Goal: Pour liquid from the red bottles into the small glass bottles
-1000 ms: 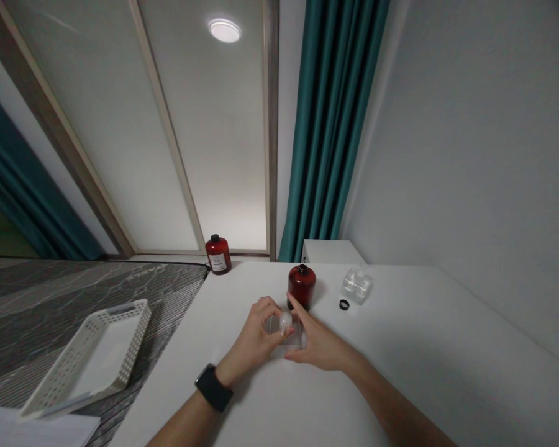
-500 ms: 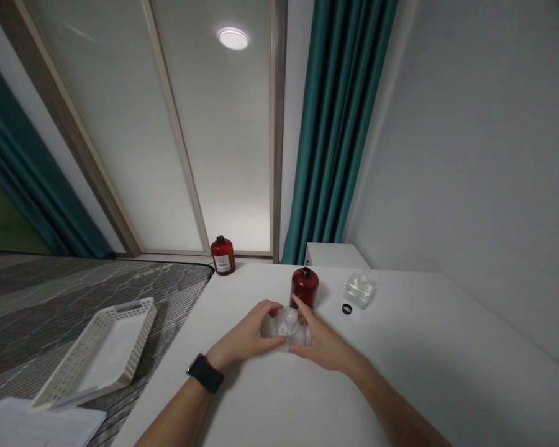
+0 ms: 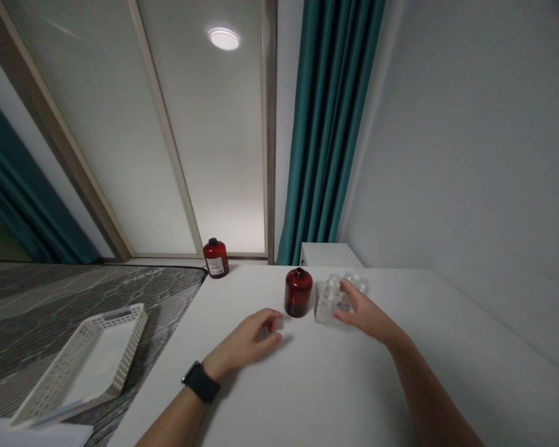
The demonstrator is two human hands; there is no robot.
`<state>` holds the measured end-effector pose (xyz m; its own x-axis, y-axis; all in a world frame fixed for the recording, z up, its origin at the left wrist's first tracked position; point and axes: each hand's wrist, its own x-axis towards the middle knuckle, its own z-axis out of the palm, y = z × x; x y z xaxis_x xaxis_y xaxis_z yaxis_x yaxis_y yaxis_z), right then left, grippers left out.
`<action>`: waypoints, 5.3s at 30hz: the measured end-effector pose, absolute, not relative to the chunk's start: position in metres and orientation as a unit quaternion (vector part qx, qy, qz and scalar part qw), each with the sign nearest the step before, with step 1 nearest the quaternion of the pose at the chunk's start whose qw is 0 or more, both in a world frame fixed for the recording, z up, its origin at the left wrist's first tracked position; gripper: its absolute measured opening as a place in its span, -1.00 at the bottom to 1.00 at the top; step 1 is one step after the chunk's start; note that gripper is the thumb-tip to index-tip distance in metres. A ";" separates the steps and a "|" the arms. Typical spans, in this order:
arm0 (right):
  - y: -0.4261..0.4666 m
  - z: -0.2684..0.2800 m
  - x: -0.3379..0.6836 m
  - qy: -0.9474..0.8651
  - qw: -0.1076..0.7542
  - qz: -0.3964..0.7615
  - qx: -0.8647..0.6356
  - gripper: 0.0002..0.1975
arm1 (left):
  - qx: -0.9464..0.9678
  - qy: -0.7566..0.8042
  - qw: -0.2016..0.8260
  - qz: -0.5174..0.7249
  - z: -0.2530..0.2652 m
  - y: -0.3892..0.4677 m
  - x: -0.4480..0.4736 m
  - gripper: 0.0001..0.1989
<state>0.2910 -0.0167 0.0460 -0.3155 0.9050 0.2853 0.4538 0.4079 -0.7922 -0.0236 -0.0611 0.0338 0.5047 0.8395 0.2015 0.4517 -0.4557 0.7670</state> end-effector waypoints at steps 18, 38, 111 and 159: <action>0.023 -0.025 0.277 -0.741 0.399 0.164 -0.514 -0.24 | 0.820 0.419 0.285 0.266 0.031 -0.061 -0.016 -0.76; 0.006 0.014 0.304 -0.758 0.335 0.180 -0.530 -0.53 | 0.823 0.422 0.272 0.266 0.028 -0.060 -0.016 -0.78; -0.063 0.034 0.186 -0.749 0.540 0.230 -0.307 -0.65 | 0.723 0.414 0.281 0.476 0.021 -0.055 -0.019 -0.41; -0.059 0.030 0.181 -0.684 0.612 0.217 -0.332 -0.94 | 0.792 0.364 0.270 0.409 0.020 -0.071 -0.005 -0.39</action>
<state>0.1815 -0.0594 0.0305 -0.0307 0.7194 0.6939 0.1881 0.6860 -0.7029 -0.0048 -0.0710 0.0195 0.3993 0.7980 0.4513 0.3555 -0.5885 0.7261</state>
